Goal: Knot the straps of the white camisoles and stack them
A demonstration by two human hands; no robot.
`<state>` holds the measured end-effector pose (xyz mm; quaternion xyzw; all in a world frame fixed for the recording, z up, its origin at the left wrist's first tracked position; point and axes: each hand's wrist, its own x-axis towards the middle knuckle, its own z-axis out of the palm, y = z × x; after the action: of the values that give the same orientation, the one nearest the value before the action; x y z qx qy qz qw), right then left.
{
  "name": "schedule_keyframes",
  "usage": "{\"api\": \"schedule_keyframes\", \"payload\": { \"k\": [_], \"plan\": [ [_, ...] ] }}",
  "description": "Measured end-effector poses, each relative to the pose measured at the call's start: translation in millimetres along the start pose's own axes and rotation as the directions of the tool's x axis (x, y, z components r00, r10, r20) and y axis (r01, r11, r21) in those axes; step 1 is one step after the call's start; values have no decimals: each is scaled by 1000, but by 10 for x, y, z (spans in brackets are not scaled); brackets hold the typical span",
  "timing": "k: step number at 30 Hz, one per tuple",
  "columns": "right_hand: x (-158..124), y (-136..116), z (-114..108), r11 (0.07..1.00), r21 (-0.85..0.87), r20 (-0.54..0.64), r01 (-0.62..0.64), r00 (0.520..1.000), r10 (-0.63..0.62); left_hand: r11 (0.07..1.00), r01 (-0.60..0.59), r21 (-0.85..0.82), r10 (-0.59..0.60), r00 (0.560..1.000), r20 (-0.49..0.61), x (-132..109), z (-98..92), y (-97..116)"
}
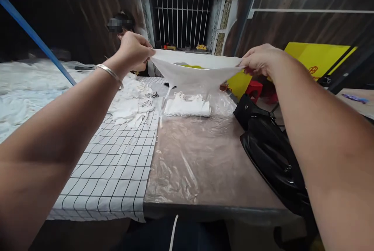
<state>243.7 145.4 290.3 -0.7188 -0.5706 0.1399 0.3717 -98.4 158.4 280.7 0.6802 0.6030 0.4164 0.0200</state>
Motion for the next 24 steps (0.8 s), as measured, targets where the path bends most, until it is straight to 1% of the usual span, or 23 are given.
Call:
{"api": "schedule_keyframes", "payload": {
  "k": [1,2,3,4,6,7,8,10,11,13,15,17,18,20,21,22,23,24],
  "plan": [
    [-60,63,1,1000,-11,0,18,1000,-18,1000,11,-23,-10,999,36,-110,19,-31],
    [-160,168,28,999,-22,5,40,999,-40,999,24,-38,-20,996,84,-273,59,-87],
    [-296,314,83,998,-31,26,61,998,-60,998,37,-45,-31,990,135,-488,123,-165],
    [-465,497,166,996,-44,60,73,996,-70,998,46,-42,-37,982,183,-750,210,-261],
    [-862,939,403,995,-55,155,84,985,-75,998,61,2,-59,964,260,-1368,427,-478],
    [-1075,1175,542,994,-85,202,63,978,-45,998,57,35,-65,951,301,-1696,541,-581],
    [-1288,1403,681,994,-103,226,35,974,-11,996,48,73,-72,930,362,-2018,646,-670],
    [-1687,1799,924,996,-74,293,-58,953,77,984,30,174,-110,873,474,-2592,798,-788],
    [-1863,1953,1014,994,-44,311,-101,944,109,977,19,213,-129,847,516,-2826,838,-814],
    [-2153,2175,1117,985,25,319,-171,935,154,966,-8,260,-148,806,573,-3171,850,-819],
    [-2357,2308,1118,975,78,295,-210,939,179,962,-28,271,-148,780,608,-3370,797,-793],
    [-2489,2389,1036,966,105,299,-237,934,197,963,-30,269,-156,750,643,-3458,705,-770],
    [-2531,2411,973,963,113,325,-246,925,198,966,-25,257,-159,726,669,-3470,651,-764],
    [-2561,2406,841,959,136,417,-248,892,171,981,-1,194,-141,680,719,-3441,539,-762],
    [-2541,2368,791,959,154,458,-239,877,145,989,4,146,-110,679,726,-3407,493,-762],
    [-2495,2301,769,960,175,480,-220,870,112,996,-4,88,-61,696,715,-3365,460,-762],
    [-2421,2203,786,963,195,482,-188,873,73,999,-31,24,6,725,689,-3320,447,-758],
    [-2324,2075,851,967,209,471,-144,882,29,996,-77,-41,86,750,656,-3278,459,-749]
  ]
}}
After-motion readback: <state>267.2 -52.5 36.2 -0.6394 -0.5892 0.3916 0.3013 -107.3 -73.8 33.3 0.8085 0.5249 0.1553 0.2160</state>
